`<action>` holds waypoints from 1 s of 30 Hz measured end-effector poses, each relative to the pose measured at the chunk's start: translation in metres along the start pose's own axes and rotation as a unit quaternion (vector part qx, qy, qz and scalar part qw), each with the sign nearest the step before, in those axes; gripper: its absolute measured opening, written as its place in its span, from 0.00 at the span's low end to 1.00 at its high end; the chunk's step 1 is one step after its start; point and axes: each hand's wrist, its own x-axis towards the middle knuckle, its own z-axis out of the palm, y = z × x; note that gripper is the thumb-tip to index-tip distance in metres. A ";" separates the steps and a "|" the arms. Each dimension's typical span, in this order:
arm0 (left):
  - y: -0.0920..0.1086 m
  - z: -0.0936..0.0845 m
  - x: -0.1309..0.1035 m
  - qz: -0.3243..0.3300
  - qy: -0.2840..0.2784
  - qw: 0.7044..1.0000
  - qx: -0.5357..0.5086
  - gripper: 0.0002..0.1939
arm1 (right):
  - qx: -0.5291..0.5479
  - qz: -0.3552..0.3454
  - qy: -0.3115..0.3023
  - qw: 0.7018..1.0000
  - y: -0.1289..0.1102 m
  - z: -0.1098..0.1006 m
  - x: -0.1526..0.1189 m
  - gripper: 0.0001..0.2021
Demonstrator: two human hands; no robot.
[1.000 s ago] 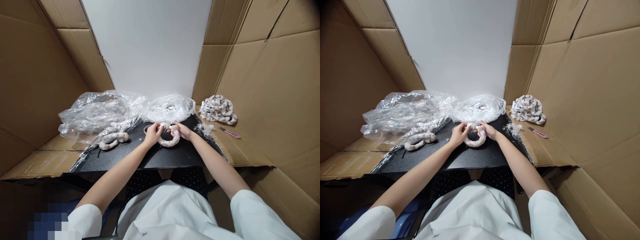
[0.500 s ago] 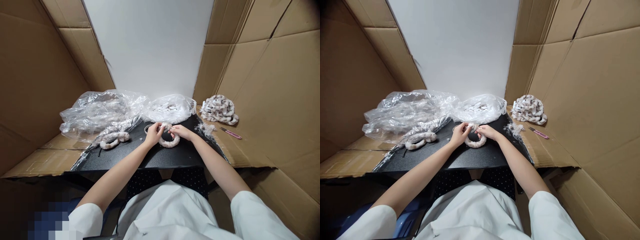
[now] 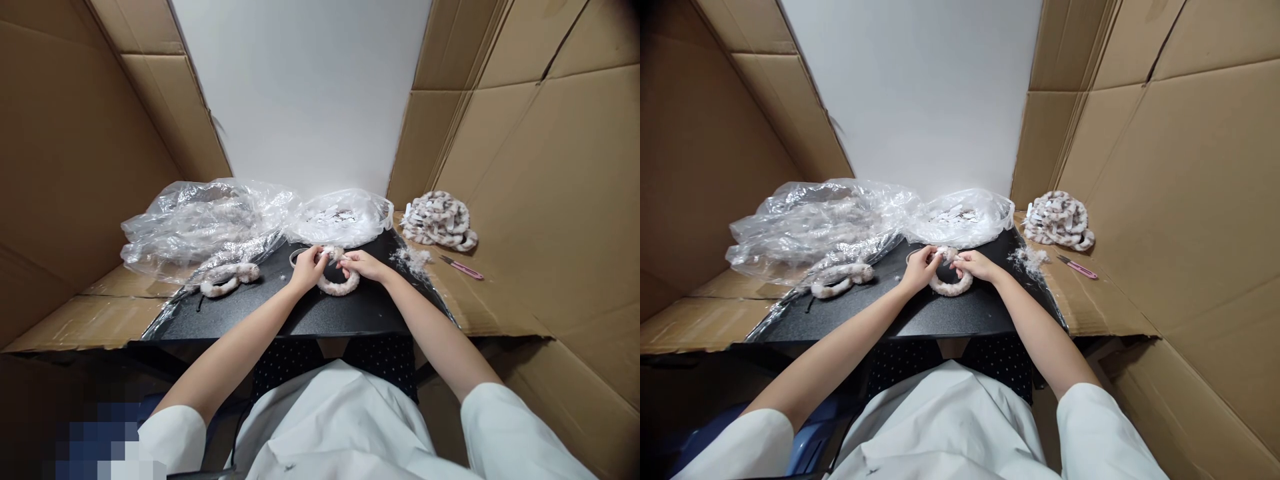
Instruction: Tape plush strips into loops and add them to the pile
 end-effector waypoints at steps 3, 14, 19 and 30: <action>0.000 -0.001 0.000 -0.001 0.006 1.000 0.001 0.09 | -0.021 -0.016 0.025 0.999 -0.001 -0.001 -0.002 0.22; -0.002 -0.003 0.001 -0.006 -0.025 0.999 -0.042 0.12 | -0.066 -0.049 0.045 0.996 0.001 -0.003 0.002 0.25; -0.006 -0.002 0.005 -0.045 -0.068 0.984 -0.159 0.17 | -0.073 -0.069 0.028 0.995 0.001 -0.003 0.002 0.25; -0.007 0.002 0.003 -0.024 -0.094 0.975 -0.200 0.21 | -0.296 -0.093 0.549 0.776 -0.076 -0.132 -0.019 0.14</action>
